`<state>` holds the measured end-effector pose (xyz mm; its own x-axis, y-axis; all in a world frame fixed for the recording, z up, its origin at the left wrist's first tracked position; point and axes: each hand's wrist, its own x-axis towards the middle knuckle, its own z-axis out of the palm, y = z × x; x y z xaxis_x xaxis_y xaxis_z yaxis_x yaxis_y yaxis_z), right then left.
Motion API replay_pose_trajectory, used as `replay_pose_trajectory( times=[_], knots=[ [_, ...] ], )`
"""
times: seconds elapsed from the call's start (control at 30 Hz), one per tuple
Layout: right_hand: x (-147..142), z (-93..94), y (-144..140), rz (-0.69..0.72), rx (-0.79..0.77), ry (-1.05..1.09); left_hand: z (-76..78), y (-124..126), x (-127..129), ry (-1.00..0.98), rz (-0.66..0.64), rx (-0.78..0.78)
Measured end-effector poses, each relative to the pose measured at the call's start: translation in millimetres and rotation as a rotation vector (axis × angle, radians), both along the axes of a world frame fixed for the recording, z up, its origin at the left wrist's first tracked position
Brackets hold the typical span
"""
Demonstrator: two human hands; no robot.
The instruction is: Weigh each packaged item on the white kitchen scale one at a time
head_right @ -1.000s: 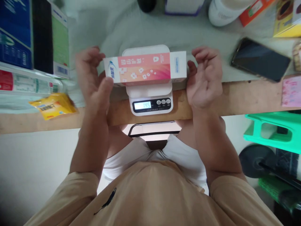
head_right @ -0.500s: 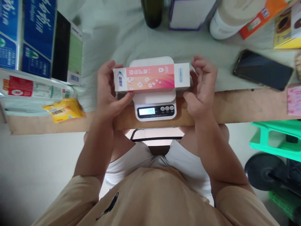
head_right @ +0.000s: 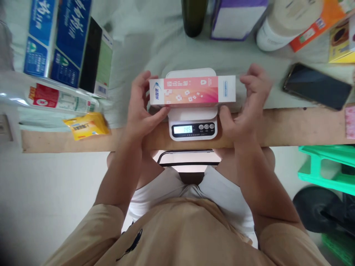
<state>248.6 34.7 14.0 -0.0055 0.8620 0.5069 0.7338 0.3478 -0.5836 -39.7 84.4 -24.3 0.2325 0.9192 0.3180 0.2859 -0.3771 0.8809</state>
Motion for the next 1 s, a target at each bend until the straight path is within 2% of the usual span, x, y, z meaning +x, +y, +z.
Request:
replay_pose_trajectory(
  times=[0.07,0.1,0.2,0.3,0.43,0.57,0.8,0.9,0.97,1.0],
  knots=[
    [-4.0,17.9,-0.2,0.061,0.048,-0.124,3.5,-3.4,2.4,0.011,0.009,-0.001],
    [-7.4,28.5,1.4,0.118,0.015,-0.202,4.8,-4.7,3.4,0.016,0.01,0.003],
    [-21.7,57.2,13.5,0.309,-0.179,-0.437,8.4,-7.5,4.2,0.042,0.003,0.032],
    [-34.0,72.4,30.6,0.407,-0.303,-0.594,13.8,-9.9,0.7,0.062,0.007,0.076],
    [-39.4,80.7,44.9,0.364,-0.439,-0.726,23.2,-12.4,-6.7,-0.006,0.005,0.121],
    [-41.1,85.2,51.6,0.375,-0.485,-0.835,28.3,-11.5,-9.8,-0.131,0.081,0.11],
    [-46.5,88.5,76.0,0.43,-0.552,-0.95,35.3,-11.1,-13.7,-0.248,0.229,-0.089],
    [-62.1,107.2,87.4,0.439,-0.576,-0.983,42.1,-12.4,-17.6,-0.325,0.242,-0.133],
    [-85.1,129.3,96.7,0.352,-0.577,-0.914,47.0,-13.4,-20.0,-0.379,0.251,-0.185],
    [-99.6,142.0,102.8,0.276,-0.572,-0.804,49.3,-13.8,-21.0,-0.401,0.256,-0.216]
  ],
)
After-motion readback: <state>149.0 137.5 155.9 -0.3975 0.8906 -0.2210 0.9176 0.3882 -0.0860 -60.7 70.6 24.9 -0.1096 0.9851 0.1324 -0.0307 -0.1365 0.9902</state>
